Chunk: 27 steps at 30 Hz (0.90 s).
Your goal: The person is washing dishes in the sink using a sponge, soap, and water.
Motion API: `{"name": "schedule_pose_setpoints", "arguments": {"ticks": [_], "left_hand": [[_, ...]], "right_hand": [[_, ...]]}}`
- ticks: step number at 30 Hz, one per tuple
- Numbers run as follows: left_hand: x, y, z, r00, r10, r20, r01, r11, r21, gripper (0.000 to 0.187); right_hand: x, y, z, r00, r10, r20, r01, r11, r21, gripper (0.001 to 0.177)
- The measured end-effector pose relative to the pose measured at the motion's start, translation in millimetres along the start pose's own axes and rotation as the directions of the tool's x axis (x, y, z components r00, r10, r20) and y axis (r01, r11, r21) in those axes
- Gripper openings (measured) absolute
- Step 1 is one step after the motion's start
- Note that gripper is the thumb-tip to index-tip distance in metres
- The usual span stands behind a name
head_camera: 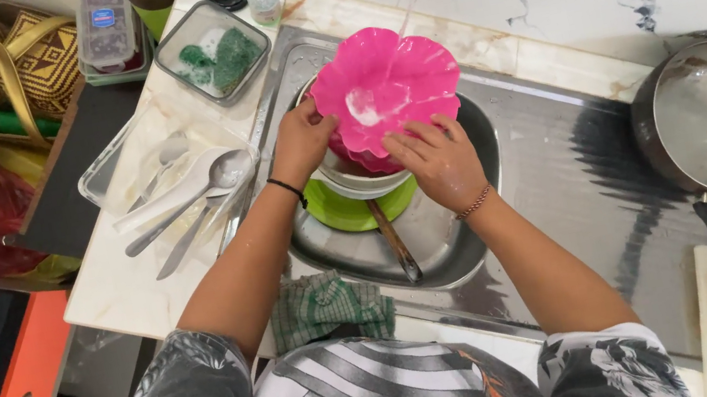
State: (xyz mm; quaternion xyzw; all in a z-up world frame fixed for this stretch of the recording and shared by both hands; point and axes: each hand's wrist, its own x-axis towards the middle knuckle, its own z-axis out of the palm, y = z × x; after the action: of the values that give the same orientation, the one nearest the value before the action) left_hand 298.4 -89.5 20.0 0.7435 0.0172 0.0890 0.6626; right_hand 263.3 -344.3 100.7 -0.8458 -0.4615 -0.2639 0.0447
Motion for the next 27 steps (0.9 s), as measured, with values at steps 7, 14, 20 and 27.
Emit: {"name": "schedule_pose_setpoints", "arguments": {"ticks": [7,14,20,27], "left_hand": [[1,54,11,0.984,-0.018,-0.178,0.058,0.973,0.221,0.023],[8,5,22,0.928,0.080,-0.365,-0.112,0.992,-0.066,0.020],[-4,-4,27,0.919,0.096,-0.384,-0.156,0.979,-0.129,0.024],[-17,7,29,0.903,0.154,-0.400,-0.265,0.935,-0.237,0.034]], "right_hand": [[3,13,11,0.997,0.076,-0.033,-0.078,0.996,-0.054,0.043],[11,23,23,0.937,0.343,-0.058,-0.330,0.930,0.164,0.060],[4,44,77,0.622,0.782,0.032,-0.368,0.255,0.894,0.090],[14,71,116,0.573,0.801,0.171,-0.471,0.151,0.869,0.062]]}}
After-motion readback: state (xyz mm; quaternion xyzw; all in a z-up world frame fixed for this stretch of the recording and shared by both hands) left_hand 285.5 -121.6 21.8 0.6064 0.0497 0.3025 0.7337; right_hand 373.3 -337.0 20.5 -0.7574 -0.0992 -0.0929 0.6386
